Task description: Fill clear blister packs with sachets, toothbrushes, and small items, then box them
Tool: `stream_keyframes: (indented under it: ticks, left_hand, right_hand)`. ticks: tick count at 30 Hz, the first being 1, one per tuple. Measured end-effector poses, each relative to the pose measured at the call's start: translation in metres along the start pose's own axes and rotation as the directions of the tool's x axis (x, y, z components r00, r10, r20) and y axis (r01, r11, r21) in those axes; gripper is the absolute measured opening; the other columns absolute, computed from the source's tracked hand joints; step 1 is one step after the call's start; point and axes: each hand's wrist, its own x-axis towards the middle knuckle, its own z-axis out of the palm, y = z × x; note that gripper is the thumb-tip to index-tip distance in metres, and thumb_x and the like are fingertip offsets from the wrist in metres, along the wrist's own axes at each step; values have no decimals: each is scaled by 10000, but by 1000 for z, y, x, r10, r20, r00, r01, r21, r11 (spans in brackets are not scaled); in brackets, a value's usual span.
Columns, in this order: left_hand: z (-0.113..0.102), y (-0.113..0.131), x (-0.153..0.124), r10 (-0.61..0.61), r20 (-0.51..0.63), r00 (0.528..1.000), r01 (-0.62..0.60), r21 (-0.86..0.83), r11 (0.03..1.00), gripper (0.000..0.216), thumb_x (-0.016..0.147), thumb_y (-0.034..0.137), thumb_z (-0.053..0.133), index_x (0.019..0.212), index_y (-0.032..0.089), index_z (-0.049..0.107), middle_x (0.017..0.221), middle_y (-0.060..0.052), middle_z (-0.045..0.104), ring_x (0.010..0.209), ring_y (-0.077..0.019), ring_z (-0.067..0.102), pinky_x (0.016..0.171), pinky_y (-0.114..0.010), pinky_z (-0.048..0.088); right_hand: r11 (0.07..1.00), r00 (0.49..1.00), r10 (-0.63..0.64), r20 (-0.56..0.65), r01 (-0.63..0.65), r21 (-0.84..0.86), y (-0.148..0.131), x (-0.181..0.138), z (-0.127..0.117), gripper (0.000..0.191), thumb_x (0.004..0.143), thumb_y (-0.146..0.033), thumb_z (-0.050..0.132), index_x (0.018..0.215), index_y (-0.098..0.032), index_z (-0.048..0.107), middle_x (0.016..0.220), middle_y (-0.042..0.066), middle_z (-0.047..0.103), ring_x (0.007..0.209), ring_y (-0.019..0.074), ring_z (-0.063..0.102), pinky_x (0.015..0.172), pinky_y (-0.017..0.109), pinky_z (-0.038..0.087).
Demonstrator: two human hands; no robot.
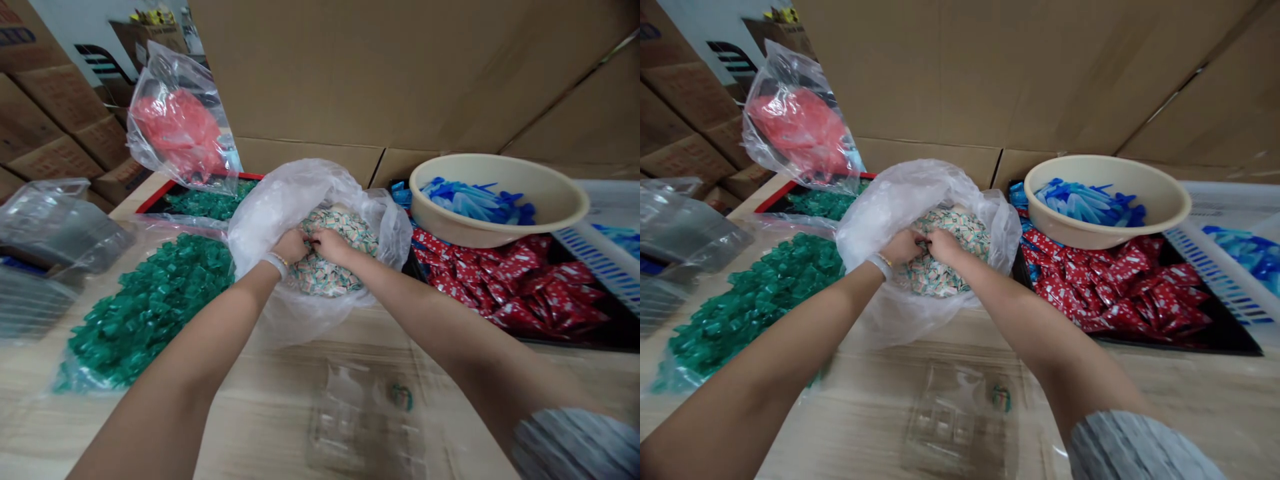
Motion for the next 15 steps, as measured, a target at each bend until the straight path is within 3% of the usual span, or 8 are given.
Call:
stream_keyframes:
  ticks: [3, 5, 9, 13, 15]
  left_hand:
    - [-5, 1, 1, -24, 23, 999, 25, -12, 1000, 221, 666, 111, 497, 796, 104, 675, 650, -18, 628, 634, -134, 547, 626, -224, 440]
    - [-11, 5, -11, -11, -40, 999, 10, -12, 1000, 241, 684, 121, 490, 847, 113, 668, 730, -36, 640, 681, -144, 556, 665, -238, 442]
    - [-18, 13, -68, 86, -181, 980, -85, 15, 996, 234, 744, 148, 466, 901, 132, 638, 874, -80, 626, 788, -166, 560, 756, -264, 428]
    - [0, 7, -125, 46, -45, 998, -48, -63, 997, 214, 756, 120, 462, 881, 140, 634, 864, -72, 629, 790, -162, 568, 750, -259, 439]
    - [14, 1, -139, 46, -68, 997, -53, -114, 992, 247, 764, 107, 453, 941, 144, 621, 925, -78, 616, 840, -164, 565, 779, -268, 441]
  right_hand:
    - [999, 1000, -17, 10, 17, 47, 0, -1, -7, 214, 736, -103, 472, 810, -148, 668, 872, 60, 620, 841, 161, 545, 774, 245, 405]
    - [996, 1000, -2, -2, 2, 89, -5, -8, -16, 227, 730, -88, 467, 830, -142, 664, 872, 57, 613, 818, 151, 544, 761, 241, 406]
    - [975, 1000, -9, -12, 12, 221, -28, -41, -35, 236, 704, -70, 487, 862, -137, 648, 846, 42, 610, 749, 127, 542, 711, 230, 407]
    - [940, 992, -68, 109, 27, 340, -54, -82, -26, 181, 699, -105, 541, 848, -144, 636, 782, 21, 619, 701, 113, 542, 667, 216, 402]
    - [949, 993, -50, 111, 13, 316, -63, -96, -12, 187, 688, -130, 578, 867, -141, 629, 809, 33, 619, 729, 124, 539, 683, 226, 397]
